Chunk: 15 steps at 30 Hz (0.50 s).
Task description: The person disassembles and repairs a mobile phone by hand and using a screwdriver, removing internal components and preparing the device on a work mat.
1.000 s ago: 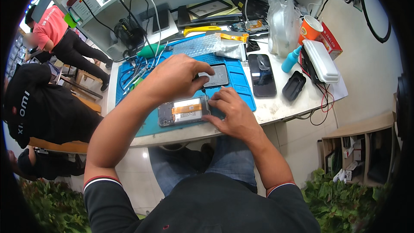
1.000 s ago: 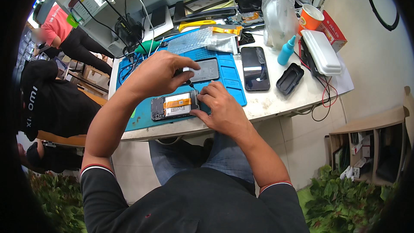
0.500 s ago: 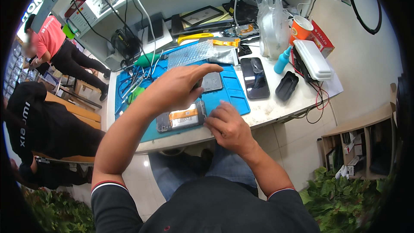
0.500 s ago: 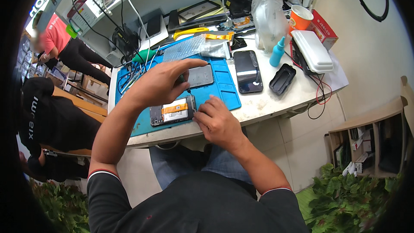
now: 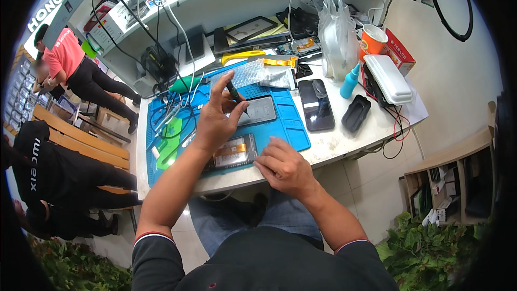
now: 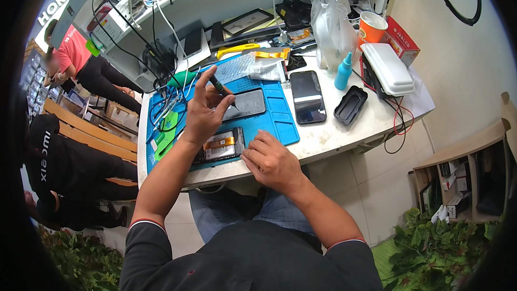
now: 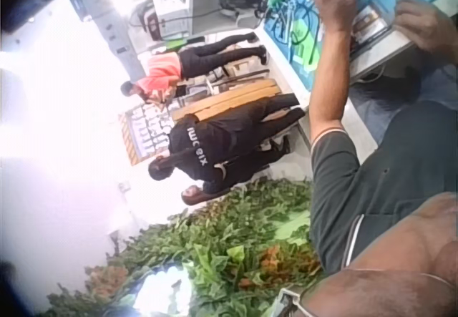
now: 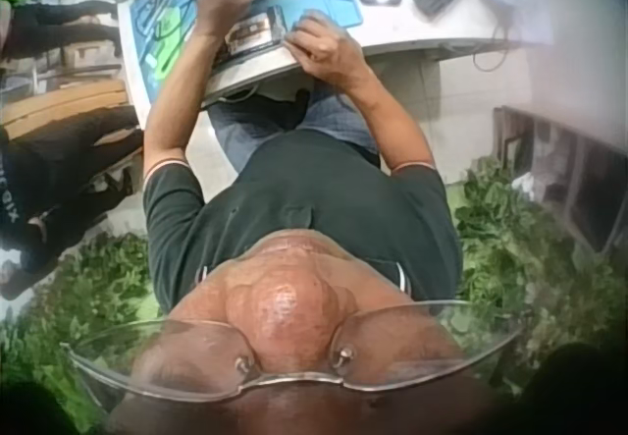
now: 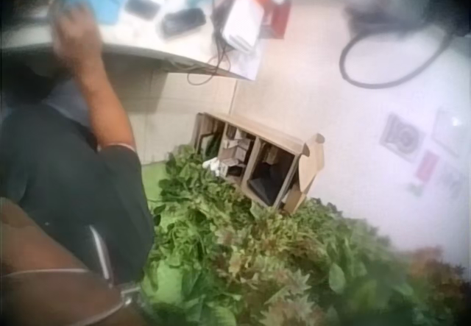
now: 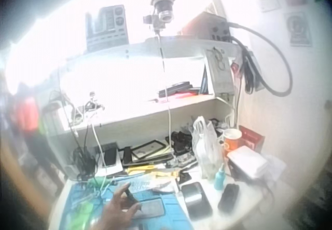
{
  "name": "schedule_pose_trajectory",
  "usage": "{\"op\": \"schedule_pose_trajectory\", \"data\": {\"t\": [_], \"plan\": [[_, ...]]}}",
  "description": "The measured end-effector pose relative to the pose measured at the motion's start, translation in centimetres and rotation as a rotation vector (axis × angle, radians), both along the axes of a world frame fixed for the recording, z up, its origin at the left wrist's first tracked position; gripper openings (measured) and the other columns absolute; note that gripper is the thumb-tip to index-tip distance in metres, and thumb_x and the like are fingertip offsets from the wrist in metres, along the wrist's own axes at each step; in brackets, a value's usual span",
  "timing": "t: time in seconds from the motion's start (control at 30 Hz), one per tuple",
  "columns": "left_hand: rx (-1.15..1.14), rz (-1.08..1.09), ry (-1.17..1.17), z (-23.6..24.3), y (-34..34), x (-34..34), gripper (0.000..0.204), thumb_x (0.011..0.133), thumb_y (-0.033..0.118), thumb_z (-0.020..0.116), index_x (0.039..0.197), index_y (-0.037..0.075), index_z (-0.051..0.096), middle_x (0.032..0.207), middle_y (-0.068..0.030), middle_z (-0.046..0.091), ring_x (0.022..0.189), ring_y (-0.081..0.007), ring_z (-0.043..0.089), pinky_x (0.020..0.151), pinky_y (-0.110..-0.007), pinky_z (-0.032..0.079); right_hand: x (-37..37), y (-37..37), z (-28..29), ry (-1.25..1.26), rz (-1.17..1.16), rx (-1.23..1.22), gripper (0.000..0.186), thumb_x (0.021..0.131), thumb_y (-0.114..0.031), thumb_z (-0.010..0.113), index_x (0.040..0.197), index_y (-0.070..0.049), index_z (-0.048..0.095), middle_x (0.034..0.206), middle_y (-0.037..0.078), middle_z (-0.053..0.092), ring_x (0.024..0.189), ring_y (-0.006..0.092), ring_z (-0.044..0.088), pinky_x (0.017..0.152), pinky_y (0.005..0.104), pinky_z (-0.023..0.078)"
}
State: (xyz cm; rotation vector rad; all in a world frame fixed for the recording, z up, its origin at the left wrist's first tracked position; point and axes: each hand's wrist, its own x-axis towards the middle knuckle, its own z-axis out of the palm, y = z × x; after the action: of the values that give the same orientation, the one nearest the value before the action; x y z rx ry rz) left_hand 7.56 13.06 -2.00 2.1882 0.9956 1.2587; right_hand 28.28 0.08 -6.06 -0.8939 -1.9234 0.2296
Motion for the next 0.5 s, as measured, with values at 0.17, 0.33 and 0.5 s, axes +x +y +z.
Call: {"op": "schedule_pose_trajectory", "data": {"t": [0.17, 0.33, 0.5], "plan": [[0.014, -0.019, 0.027, -0.5, 0.2, 0.2, 0.084, 0.104, -0.001, 0.082, 0.171, 0.014, 0.033, 0.112, -0.0113, 0.081, 0.1, -0.0195, 0.083, 0.09, -0.035, 0.067, 0.0, 0.0, -0.2, 0.02, -0.009, -0.014, 0.013, 0.087, -0.003, 0.09, 0.095, -0.003, 0.08, 0.097, 0.012, 0.075, 0.101, 0.0358, 0.075, 0.11, 0.0512, 0.061], [-0.217, 0.003, -0.229, 0.7, -0.6, -0.4, 0.082, 0.105, -0.002, 0.079, 0.17, 0.011, 0.031, 0.109, -0.0113, 0.078, 0.098, -0.0172, 0.08, 0.088, -0.032, 0.067, -0.1, 0.0, -0.8, 0.022, -0.012, -0.027, 0.016, 0.085, -0.004, 0.091, 0.096, -0.003, 0.079, 0.098, 0.012, 0.074, 0.101, 0.036, 0.075, 0.109, 0.0512, 0.061], [-0.662, -0.094, -0.327, 1.9, -3.0, -1.6, 0.088, 0.104, 0.007, 0.085, 0.171, 0.006, 0.028, 0.101, -0.0119, 0.077, 0.084, -0.016, 0.078, 0.072, -0.03, 0.065, 0.3, 0.1, -0.8, 0.048, -0.02, -0.059, 0.02, 0.083, -0.004, 0.092, 0.098, -0.003, 0.078, 0.099, 0.012, 0.073, 0.104, 0.0375, 0.073, 0.108, 0.0514, 0.062]]}}
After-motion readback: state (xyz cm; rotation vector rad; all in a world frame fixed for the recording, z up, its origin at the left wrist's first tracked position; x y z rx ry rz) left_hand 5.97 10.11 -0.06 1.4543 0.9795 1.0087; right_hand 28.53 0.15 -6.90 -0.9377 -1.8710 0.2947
